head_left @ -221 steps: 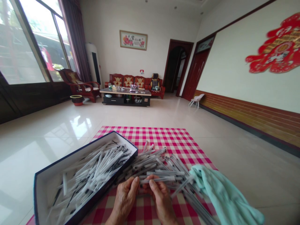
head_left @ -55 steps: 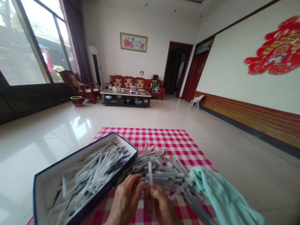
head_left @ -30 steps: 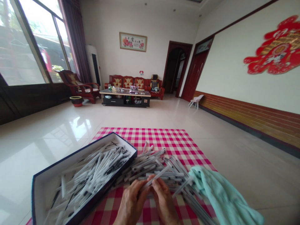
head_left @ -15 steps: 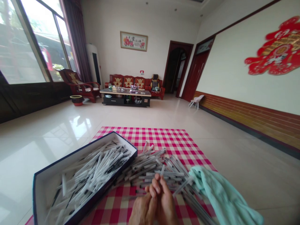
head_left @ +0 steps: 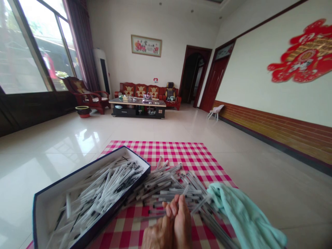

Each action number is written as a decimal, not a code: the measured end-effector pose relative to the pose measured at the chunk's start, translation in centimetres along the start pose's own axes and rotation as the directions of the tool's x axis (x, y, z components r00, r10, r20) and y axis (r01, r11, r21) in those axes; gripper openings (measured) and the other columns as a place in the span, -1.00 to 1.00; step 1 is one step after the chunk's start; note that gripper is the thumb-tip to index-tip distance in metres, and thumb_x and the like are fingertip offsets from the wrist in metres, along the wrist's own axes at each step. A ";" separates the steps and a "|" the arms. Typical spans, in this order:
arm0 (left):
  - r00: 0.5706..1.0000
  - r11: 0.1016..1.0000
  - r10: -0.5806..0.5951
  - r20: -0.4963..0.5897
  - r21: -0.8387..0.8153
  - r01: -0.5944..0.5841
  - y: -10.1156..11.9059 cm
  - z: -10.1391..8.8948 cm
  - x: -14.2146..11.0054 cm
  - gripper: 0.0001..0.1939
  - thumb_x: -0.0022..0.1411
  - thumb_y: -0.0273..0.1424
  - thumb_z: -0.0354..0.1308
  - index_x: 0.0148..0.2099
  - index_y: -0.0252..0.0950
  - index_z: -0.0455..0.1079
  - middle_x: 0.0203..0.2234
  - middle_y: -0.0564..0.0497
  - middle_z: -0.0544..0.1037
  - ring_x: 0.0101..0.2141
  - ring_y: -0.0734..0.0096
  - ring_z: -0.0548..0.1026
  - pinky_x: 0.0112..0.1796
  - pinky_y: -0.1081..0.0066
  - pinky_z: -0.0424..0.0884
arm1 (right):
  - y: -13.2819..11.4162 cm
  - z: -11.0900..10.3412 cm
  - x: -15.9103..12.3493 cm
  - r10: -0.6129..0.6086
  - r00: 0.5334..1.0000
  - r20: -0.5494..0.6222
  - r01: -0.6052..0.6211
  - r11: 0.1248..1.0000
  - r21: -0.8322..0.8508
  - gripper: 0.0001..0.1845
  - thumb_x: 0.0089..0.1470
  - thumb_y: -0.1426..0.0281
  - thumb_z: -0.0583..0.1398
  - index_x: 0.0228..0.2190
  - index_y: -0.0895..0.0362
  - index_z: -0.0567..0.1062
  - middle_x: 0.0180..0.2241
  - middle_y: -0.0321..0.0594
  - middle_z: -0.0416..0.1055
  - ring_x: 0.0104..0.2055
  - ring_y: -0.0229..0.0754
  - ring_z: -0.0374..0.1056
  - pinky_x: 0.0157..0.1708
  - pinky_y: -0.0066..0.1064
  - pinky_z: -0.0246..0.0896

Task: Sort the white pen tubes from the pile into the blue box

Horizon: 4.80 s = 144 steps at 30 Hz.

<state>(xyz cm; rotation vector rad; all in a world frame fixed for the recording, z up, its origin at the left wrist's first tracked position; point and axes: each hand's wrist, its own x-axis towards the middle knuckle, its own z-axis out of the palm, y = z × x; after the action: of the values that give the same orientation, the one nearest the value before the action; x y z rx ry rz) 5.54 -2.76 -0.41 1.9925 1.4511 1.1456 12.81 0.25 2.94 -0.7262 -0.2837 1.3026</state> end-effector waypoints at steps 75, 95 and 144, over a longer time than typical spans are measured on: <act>0.902 0.831 -0.153 0.403 0.546 -0.103 -0.8 -9.3 3.4 -0.76 0.19 -0.54 -0.04 -0.32 -0.23 0.44 -0.32 -0.02 0.46 -0.32 0.36 0.46 -0.41 0.50 0.30 | 0.6 -2.6 1.7 -0.260 0.957 0.126 0.289 0.875 -0.389 -0.72 0.17 0.17 0.08 -0.17 0.06 0.37 -0.34 -0.29 0.43 -0.37 -0.20 0.36 -0.36 -0.32 0.36; 0.958 0.931 -0.014 0.288 0.353 -0.092 0.1 -8.3 4.5 -0.76 0.29 -0.53 -0.16 -0.27 -0.23 0.32 -0.40 0.01 0.47 -0.39 0.38 0.48 -0.39 0.48 0.30 | 0.2 -1.6 0.6 -0.103 0.942 0.319 0.267 0.806 -0.529 -0.66 0.07 0.19 0.18 -0.14 0.07 0.49 -0.19 -0.13 0.53 -0.15 0.02 0.41 -0.18 -0.20 0.33; 0.921 0.617 -0.364 0.136 -0.705 0.348 -3.0 -4.5 4.0 -0.66 0.02 -0.15 0.26 -0.27 -0.33 0.47 -0.53 -0.01 0.59 -0.50 0.35 0.52 -0.45 0.44 0.42 | 0.8 -1.7 1.8 0.132 0.947 0.294 -0.027 0.942 -0.336 -0.79 0.04 0.25 0.24 -0.30 0.11 0.49 -0.51 -0.24 0.55 -0.51 -0.14 0.45 -0.46 -0.31 0.34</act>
<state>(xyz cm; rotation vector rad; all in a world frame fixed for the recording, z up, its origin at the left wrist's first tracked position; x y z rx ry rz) 0.65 1.47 1.49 1.0791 1.0740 1.2803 13.71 1.45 0.78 -0.8152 -0.7497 1.4677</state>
